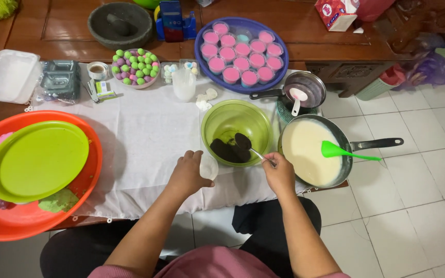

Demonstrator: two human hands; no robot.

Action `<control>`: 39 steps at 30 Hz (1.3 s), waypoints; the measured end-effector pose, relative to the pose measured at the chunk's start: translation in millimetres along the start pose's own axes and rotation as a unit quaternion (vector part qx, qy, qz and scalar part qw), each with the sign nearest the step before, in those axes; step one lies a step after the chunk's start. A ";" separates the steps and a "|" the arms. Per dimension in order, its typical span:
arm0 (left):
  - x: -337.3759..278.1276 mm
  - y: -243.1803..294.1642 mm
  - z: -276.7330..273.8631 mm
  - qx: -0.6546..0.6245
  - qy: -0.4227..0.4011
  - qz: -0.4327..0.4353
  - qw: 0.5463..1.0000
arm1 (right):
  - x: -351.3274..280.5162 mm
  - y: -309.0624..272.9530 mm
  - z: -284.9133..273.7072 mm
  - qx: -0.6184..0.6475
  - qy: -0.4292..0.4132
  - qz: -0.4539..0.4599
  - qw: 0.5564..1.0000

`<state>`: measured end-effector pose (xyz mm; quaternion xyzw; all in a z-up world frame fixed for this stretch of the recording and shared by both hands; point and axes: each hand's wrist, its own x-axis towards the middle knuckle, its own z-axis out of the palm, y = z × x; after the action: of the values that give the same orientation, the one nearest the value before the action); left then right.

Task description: Preparing dessert ingredients by mixing liquids in bowls and pans and handling small molds.

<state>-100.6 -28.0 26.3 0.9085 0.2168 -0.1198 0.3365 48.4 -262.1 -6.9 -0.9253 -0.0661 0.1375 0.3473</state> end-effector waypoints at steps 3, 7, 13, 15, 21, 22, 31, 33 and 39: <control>-10.8 11.3 -15.2 -0.045 0.016 0.000 0.999 | -3.4 -5.5 -5.9 0.001 0.004 -0.001 1.000; -17.2 21.0 -30.2 -0.200 0.041 0.017 0.979 | 3.9 -0.9 -12.1 -0.002 0.004 0.000 1.000; 32.1 21.0 -10.8 -0.286 0.145 0.090 0.943 | 21.5 -11.4 -40.4 0.010 0.015 -0.026 0.999; 53.7 22.9 1.1 -0.276 0.169 0.146 0.935 | 31.0 -19.6 -55.7 0.005 -0.003 -0.059 0.998; 86.0 42.2 21.3 -0.290 0.143 0.195 0.926 | 29.1 -65.3 -78.5 -0.050 -0.044 -0.093 0.993; 93.9 39.0 30.4 -0.291 0.143 0.195 0.926 | 26.2 -72.3 -80.7 -0.051 -0.045 -0.093 0.993; 102.2 25.3 52.8 -0.469 0.128 0.172 0.857 | 8.0 -91.2 -70.2 -0.309 0.083 -0.497 0.807; 96.2 22.7 51.1 -0.419 0.143 0.146 0.885 | 5.4 -95.6 -77.7 -0.281 0.103 -0.546 0.783; 87.0 31.9 58.2 -0.414 0.204 0.199 0.865 | -3.4 -104.9 -85.9 -0.246 -0.041 -0.392 0.886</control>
<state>-13.3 -61.1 -30.9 0.7139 0.1252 0.2380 0.6466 68.1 -237.8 125.0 -0.8734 -0.4690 0.0070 0.1310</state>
